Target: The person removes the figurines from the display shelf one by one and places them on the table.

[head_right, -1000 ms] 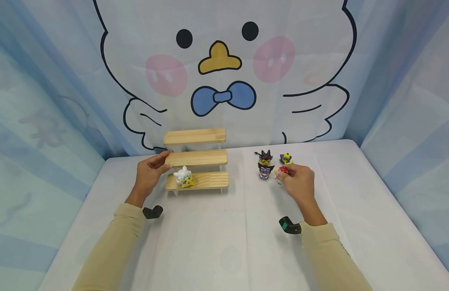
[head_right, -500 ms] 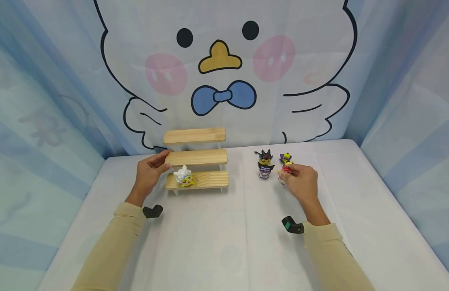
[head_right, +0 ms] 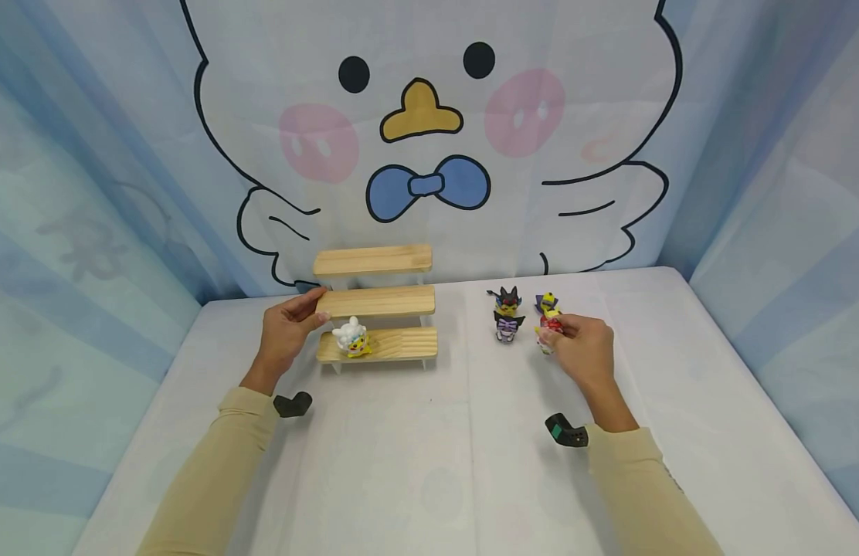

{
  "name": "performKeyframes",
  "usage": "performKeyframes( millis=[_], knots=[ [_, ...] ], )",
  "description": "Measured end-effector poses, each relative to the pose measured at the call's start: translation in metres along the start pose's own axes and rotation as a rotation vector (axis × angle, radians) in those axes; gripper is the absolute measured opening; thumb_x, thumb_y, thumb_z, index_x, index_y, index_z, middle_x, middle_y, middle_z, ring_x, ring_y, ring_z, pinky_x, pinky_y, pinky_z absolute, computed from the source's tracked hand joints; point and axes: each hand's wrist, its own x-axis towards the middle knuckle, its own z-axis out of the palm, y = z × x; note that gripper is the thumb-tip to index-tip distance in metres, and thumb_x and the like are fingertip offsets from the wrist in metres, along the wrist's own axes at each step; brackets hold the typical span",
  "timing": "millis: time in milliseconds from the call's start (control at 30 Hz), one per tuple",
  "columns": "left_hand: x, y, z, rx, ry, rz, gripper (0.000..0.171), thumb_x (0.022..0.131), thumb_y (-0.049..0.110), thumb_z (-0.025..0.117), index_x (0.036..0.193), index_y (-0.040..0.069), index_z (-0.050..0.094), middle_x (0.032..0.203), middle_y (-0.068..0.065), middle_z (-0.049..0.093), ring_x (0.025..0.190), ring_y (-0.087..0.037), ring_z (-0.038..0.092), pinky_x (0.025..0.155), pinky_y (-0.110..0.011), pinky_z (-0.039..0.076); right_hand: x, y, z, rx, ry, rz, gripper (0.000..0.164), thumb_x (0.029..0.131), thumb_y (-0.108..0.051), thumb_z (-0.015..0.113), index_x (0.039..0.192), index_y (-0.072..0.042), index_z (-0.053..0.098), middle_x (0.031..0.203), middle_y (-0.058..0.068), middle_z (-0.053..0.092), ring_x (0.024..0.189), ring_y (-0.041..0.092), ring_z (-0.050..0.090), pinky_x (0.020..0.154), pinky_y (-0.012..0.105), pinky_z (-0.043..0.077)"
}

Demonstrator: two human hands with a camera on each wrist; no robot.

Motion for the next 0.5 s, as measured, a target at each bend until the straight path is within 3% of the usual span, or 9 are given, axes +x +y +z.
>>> performKeyframes(
  millis=[267, 500],
  knots=[
    [-0.0009, 0.0007, -0.0001, 0.005, 0.006, -0.009, 0.05, 0.094, -0.001, 0.073, 0.142, 0.012, 0.065, 0.151, -0.008, 0.062, 0.141, -0.023, 0.058, 0.108, -0.028, 0.055, 0.0016, 0.0031, -0.0028, -0.027, -0.013, 0.003, 0.039, 0.1, -0.016, 0.07, 0.132, 0.007, 0.067, 0.123, 0.03, 0.073, 0.101, 0.034, 0.072, 0.06, 0.007, 0.051],
    [-0.0007, 0.0003, 0.0002, 0.017, 0.001, -0.011, 0.05, 0.095, 0.0, 0.073, 0.142, 0.013, 0.065, 0.151, -0.008, 0.061, 0.142, -0.023, 0.058, 0.109, -0.029, 0.054, 0.0017, 0.0069, -0.0039, -0.026, -0.018, 0.018, 0.041, 0.101, -0.016, 0.07, 0.134, 0.007, 0.066, 0.126, 0.03, 0.071, 0.109, 0.04, 0.072, 0.061, 0.003, 0.048]
  ],
)
